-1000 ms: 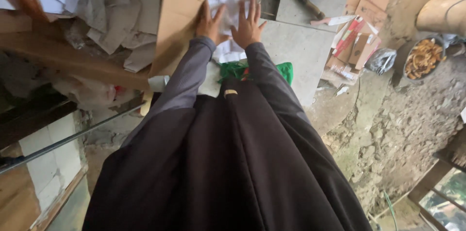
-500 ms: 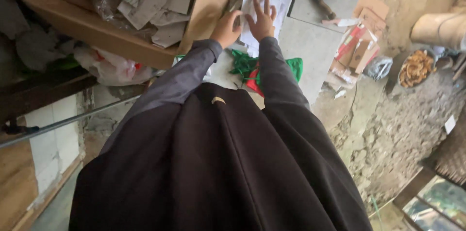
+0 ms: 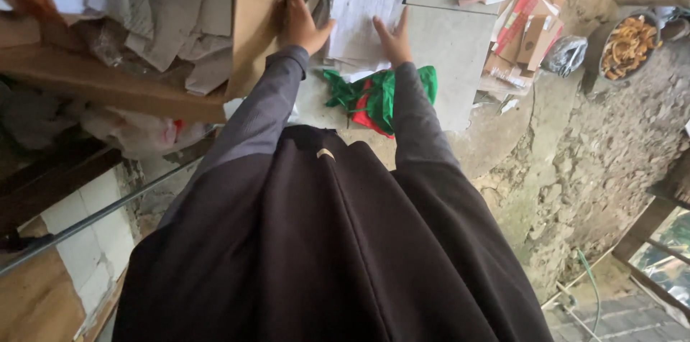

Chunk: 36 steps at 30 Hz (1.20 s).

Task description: Sort various papers, plastic bags, and cardboard boxes from a larger box.

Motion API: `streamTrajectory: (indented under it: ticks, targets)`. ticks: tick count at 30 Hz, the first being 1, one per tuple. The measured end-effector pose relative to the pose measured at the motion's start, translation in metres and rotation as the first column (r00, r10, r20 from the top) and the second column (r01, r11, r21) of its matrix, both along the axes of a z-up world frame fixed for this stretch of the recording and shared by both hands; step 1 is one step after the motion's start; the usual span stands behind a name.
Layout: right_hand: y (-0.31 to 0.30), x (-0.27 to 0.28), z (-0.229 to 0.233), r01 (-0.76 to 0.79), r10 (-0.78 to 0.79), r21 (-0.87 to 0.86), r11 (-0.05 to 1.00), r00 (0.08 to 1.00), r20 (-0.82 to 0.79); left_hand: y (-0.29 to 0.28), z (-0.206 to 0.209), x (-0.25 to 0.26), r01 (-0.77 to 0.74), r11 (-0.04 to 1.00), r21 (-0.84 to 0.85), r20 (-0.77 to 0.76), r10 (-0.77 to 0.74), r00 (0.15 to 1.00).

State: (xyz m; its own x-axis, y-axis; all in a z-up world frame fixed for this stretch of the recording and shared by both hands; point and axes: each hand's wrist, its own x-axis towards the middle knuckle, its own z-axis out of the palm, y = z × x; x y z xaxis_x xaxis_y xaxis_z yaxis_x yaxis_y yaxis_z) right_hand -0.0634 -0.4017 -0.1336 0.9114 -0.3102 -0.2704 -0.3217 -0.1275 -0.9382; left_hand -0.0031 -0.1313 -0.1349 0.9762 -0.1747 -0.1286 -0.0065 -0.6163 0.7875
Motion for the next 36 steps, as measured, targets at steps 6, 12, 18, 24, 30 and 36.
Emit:
streamTrajectory:
  ticks: [6,12,18,24,30,36]
  targets:
    - [0.011,0.009,-0.009,0.021,-0.031,-0.131,0.991,0.997,-0.076,-0.025,0.120,0.020,-0.167,0.950,0.264,-0.297,0.245,0.923]
    - [0.025,0.022,0.003,0.046,-0.094,-0.351,0.935,0.988,-0.121,-0.023,0.057,0.015,-0.125,0.975,0.183,-0.182,0.159,0.970]
    - [0.057,0.029,-0.010,-0.107,-0.103,-0.616,0.780,0.950,-0.295,-0.016,0.011,0.014,-0.160,0.984,0.079,-0.177,0.172,0.969]
    - [0.069,0.038,0.020,-0.161,-0.027,-0.478,0.863,0.932,-0.362,-0.013,0.044,0.017,-0.181,0.983,-0.035,-0.180,0.172,0.969]
    - [0.051,0.036,0.011,-0.004,-0.024,-0.389,0.921,0.997,-0.067,-0.012,0.036,0.008,-0.137,0.991,0.002,-0.003,0.137,0.991]
    - [0.069,0.049,0.086,-0.003,-0.107,-0.764,0.646,0.990,-0.094,-0.001,0.053,-0.002,-0.118,0.984,-0.132,0.224,0.145,0.964]
